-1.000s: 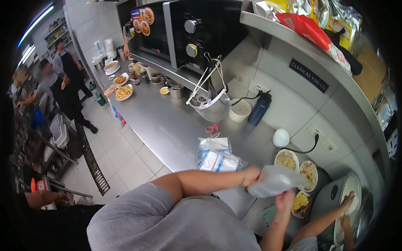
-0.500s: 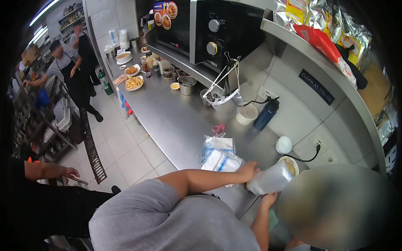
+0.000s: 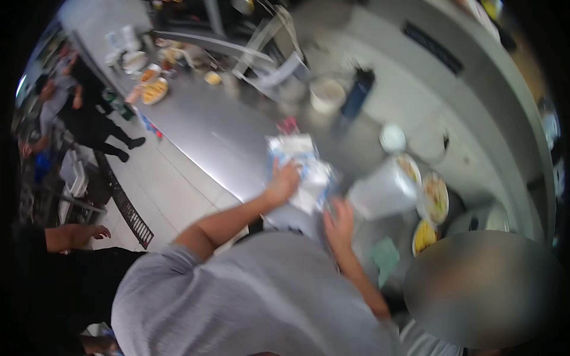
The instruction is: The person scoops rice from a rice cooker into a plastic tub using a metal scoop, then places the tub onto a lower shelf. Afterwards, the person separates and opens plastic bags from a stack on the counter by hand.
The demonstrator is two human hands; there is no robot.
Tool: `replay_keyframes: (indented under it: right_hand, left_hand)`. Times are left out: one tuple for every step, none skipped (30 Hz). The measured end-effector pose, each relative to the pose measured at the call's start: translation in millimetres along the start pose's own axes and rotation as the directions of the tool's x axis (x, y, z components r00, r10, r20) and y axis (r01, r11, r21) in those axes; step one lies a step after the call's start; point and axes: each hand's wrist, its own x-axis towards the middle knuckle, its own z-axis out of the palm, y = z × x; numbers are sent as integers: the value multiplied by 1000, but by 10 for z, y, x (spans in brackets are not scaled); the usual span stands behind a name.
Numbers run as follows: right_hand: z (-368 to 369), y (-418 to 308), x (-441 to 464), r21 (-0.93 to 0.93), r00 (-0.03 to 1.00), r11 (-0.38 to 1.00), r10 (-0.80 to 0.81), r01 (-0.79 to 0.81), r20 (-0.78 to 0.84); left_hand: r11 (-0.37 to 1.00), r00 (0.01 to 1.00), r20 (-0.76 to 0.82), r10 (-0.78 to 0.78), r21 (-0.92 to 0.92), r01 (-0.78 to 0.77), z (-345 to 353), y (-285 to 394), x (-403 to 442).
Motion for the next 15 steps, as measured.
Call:
replay_keyframes:
  right_hand:
    - [14,-165,177,-98,980,976,-197,196,-7]
    - [46,-313,306,-62,979,977,-204,205,21]
    - [70,-399,421,-57,977,977,-200,204,68]
    - [125,-309,522,-17,963,985,-166,174,213]
    - [162,-228,555,32,926,988,-151,149,345]
    - [128,-258,488,86,927,996,-63,34,369]
    - [38,-356,506,141,920,987,9,-70,392]
    - [-46,-457,566,195,906,967,71,-165,417]
    - [-117,-534,562,251,915,945,99,-210,392]
    - [-185,-629,515,307,920,918,128,-251,369]
    - [-263,-715,470,361,923,886,159,-290,351]
    - [-368,-797,444,360,928,889,158,-282,336]
    - [-484,-875,440,358,935,894,153,-269,320]
    - [-581,-935,440,354,941,900,146,-254,304]
    - [-649,-969,431,399,966,893,123,-207,227]
  left_hand:
    - [996,994,111,-25,-79,34,-175,63,33]
    - [974,983,182,-18,-217,58,-283,68,49]
    - [937,969,246,-3,-337,89,-389,90,73]
    - [889,954,291,-65,-418,188,-560,214,99]
    - [832,934,334,-126,-477,283,-747,309,147]
    - [799,925,355,-135,-513,314,-900,372,137]
    - [768,918,367,-146,-543,340,-1045,403,146]
    - [737,913,374,-161,-570,363,-1178,403,185]
    - [689,891,415,-183,-592,418,-1293,414,208]
    - [637,865,458,-205,-608,473,-1402,423,214]
    - [580,835,502,-227,-619,530,-1488,457,229]
    - [551,891,406,-206,-704,448,-1559,512,258]
    - [448,896,383,-225,-776,444,-1632,579,317]
    - [339,899,359,-249,-838,428,-1706,652,394]
    - [226,900,337,-275,-887,402,-1778,709,459]
